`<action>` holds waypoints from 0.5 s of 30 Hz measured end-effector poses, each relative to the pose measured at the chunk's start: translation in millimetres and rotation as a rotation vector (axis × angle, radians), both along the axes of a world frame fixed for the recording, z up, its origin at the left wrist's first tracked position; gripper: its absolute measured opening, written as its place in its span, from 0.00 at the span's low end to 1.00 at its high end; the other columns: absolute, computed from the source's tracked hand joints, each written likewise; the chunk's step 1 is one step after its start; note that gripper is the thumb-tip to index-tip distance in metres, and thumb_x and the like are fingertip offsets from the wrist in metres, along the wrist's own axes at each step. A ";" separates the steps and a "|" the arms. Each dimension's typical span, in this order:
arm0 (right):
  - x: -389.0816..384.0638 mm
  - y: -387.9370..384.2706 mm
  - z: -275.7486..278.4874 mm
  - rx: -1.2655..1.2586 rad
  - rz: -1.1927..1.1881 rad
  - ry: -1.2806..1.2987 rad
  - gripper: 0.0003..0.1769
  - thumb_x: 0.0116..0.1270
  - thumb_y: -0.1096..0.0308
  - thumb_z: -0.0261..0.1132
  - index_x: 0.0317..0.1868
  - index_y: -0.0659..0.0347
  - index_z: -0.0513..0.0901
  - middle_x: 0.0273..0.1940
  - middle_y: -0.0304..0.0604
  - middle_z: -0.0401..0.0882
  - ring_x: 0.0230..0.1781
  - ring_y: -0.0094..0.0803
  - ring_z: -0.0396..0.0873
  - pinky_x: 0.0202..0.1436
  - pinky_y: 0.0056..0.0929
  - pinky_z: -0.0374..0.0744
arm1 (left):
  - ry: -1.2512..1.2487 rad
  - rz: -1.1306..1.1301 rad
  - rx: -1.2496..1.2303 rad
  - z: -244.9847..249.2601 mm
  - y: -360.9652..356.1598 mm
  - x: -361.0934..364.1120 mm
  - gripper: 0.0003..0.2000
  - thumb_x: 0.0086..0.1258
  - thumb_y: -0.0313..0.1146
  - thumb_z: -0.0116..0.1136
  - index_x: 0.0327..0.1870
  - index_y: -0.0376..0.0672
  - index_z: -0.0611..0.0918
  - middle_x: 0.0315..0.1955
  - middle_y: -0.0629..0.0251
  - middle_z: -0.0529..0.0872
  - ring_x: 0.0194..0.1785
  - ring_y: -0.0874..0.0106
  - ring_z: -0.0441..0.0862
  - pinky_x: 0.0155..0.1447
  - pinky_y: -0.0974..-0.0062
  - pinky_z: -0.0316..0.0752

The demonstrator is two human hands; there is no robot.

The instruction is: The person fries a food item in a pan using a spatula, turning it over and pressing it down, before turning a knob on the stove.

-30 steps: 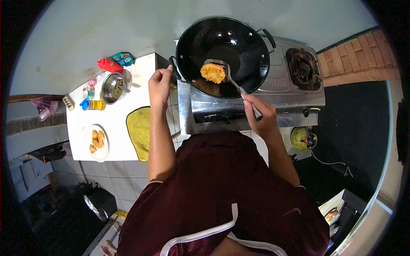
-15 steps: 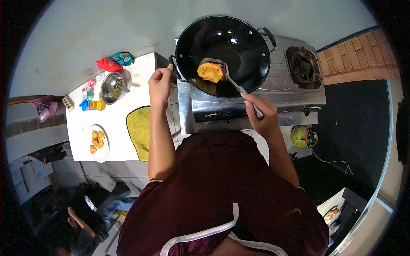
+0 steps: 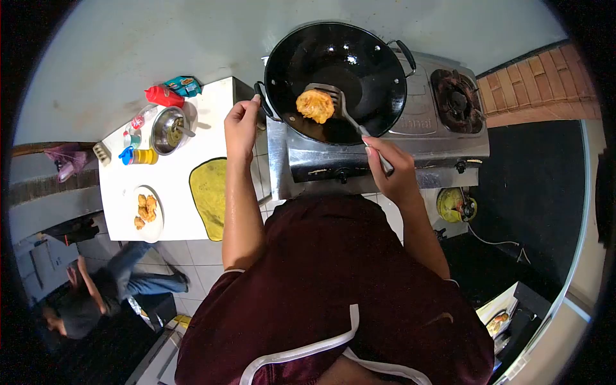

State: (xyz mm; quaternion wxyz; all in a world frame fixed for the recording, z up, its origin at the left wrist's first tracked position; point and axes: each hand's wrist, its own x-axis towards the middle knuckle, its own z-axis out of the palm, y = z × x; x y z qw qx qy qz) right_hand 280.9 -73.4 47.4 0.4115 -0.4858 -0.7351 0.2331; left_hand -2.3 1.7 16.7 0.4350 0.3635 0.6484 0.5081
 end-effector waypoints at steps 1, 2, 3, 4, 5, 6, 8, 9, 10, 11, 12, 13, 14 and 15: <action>-0.2 -0.6 0.0 0.001 0.000 0.000 0.09 0.63 0.76 0.63 0.44 0.65 0.82 0.41 0.53 0.84 0.40 0.43 0.84 0.45 0.34 0.80 | 0.000 0.000 0.001 0.0 0.1 -0.5 0.12 0.68 0.39 0.60 0.27 0.42 0.80 0.19 0.79 0.72 0.22 0.86 0.60 0.25 0.83 0.54; 0.5 -0.7 0.0 0.002 -0.002 0.013 0.09 0.63 0.76 0.63 0.44 0.65 0.82 0.41 0.52 0.84 0.40 0.43 0.84 0.44 0.34 0.80 | -0.004 -0.002 -0.005 0.0 0.8 -0.6 0.12 0.68 0.39 0.60 0.27 0.42 0.80 0.19 0.79 0.71 0.22 0.86 0.60 0.25 0.83 0.54; 1.4 -0.4 0.1 0.002 -0.003 0.027 0.09 0.63 0.76 0.63 0.44 0.65 0.82 0.41 0.52 0.84 0.40 0.43 0.84 0.44 0.34 0.80 | -0.007 -0.003 -0.012 0.1 0.9 -0.2 0.12 0.68 0.39 0.60 0.26 0.42 0.80 0.19 0.79 0.71 0.22 0.86 0.60 0.25 0.83 0.54; 1.4 -0.6 0.4 -0.001 -0.001 0.028 0.09 0.63 0.76 0.63 0.44 0.65 0.82 0.41 0.52 0.84 0.40 0.43 0.84 0.44 0.34 0.80 | -0.006 -0.001 -0.015 -0.2 0.3 0.3 0.12 0.68 0.39 0.60 0.26 0.42 0.80 0.19 0.79 0.71 0.22 0.86 0.60 0.25 0.83 0.54; 0.7 -0.7 0.8 0.004 -0.005 0.013 0.09 0.63 0.76 0.63 0.44 0.65 0.82 0.41 0.52 0.84 0.40 0.43 0.84 0.44 0.34 0.81 | -0.016 0.003 -0.005 -0.7 0.3 0.4 0.12 0.68 0.39 0.60 0.26 0.42 0.79 0.18 0.79 0.71 0.22 0.86 0.60 0.25 0.83 0.54; -0.3 -1.2 1.1 0.011 -0.010 -0.003 0.09 0.63 0.76 0.63 0.44 0.65 0.82 0.41 0.51 0.84 0.41 0.43 0.84 0.44 0.34 0.81 | -0.027 0.004 0.005 -1.1 0.4 -0.1 0.12 0.68 0.39 0.61 0.26 0.42 0.79 0.18 0.79 0.71 0.22 0.86 0.60 0.25 0.83 0.53; 0.3 -1.6 1.8 0.030 -0.025 -0.020 0.09 0.63 0.76 0.63 0.44 0.65 0.82 0.41 0.51 0.84 0.41 0.43 0.84 0.44 0.34 0.81 | -0.027 0.007 -0.007 0.1 0.0 -0.1 0.12 0.68 0.39 0.61 0.26 0.42 0.79 0.18 0.79 0.71 0.22 0.86 0.59 0.25 0.83 0.53; 0.8 -1.1 2.2 0.048 -0.034 -0.035 0.09 0.63 0.76 0.63 0.44 0.65 0.82 0.41 0.51 0.84 0.41 0.43 0.84 0.44 0.34 0.81 | -0.025 0.015 -0.021 0.5 0.0 -0.2 0.12 0.68 0.39 0.61 0.25 0.43 0.79 0.18 0.79 0.71 0.22 0.86 0.59 0.25 0.83 0.53; 1.4 -0.8 2.9 0.045 -0.032 -0.034 0.09 0.63 0.76 0.63 0.44 0.65 0.82 0.41 0.51 0.84 0.41 0.43 0.84 0.44 0.34 0.81 | -0.025 0.017 -0.025 0.1 -0.2 0.1 0.12 0.68 0.39 0.61 0.25 0.43 0.79 0.18 0.79 0.71 0.22 0.86 0.59 0.25 0.83 0.53; 1.9 -0.8 3.4 0.030 -0.022 -0.013 0.09 0.63 0.76 0.63 0.44 0.64 0.82 0.41 0.51 0.84 0.41 0.43 0.84 0.44 0.34 0.81 | -0.020 0.005 -0.002 -1.0 -0.3 0.5 0.12 0.68 0.40 0.61 0.25 0.44 0.79 0.18 0.80 0.70 0.21 0.87 0.59 0.24 0.84 0.52; 1.8 -1.4 3.1 0.015 -0.014 0.010 0.09 0.63 0.76 0.63 0.44 0.64 0.82 0.40 0.51 0.84 0.41 0.43 0.84 0.44 0.34 0.81 | -0.015 -0.008 0.021 -2.2 -0.8 0.4 0.12 0.68 0.41 0.61 0.26 0.46 0.78 0.17 0.82 0.69 0.19 0.87 0.58 0.24 0.85 0.51; 0.8 -2.4 2.0 0.011 -0.016 0.011 0.09 0.63 0.76 0.63 0.44 0.64 0.82 0.40 0.51 0.84 0.41 0.43 0.84 0.44 0.34 0.81 | -0.014 -0.009 0.017 -3.5 -1.5 -0.5 0.12 0.68 0.41 0.61 0.26 0.46 0.78 0.17 0.82 0.69 0.19 0.87 0.58 0.24 0.85 0.51; 0.3 -2.0 1.1 0.039 -0.016 -0.011 0.09 0.63 0.76 0.63 0.44 0.64 0.82 0.40 0.51 0.84 0.41 0.43 0.84 0.44 0.34 0.81 | -0.011 -0.007 0.028 -4.4 -1.1 -0.9 0.12 0.68 0.41 0.61 0.26 0.46 0.78 0.17 0.82 0.69 0.20 0.87 0.58 0.24 0.85 0.51; 0.2 -1.3 0.8 0.069 -0.014 -0.034 0.08 0.63 0.76 0.63 0.43 0.64 0.82 0.40 0.51 0.84 0.41 0.43 0.84 0.44 0.34 0.81 | -0.009 -0.004 0.041 -4.9 -0.1 -0.8 0.12 0.67 0.42 0.61 0.26 0.46 0.78 0.17 0.81 0.69 0.20 0.87 0.59 0.24 0.85 0.51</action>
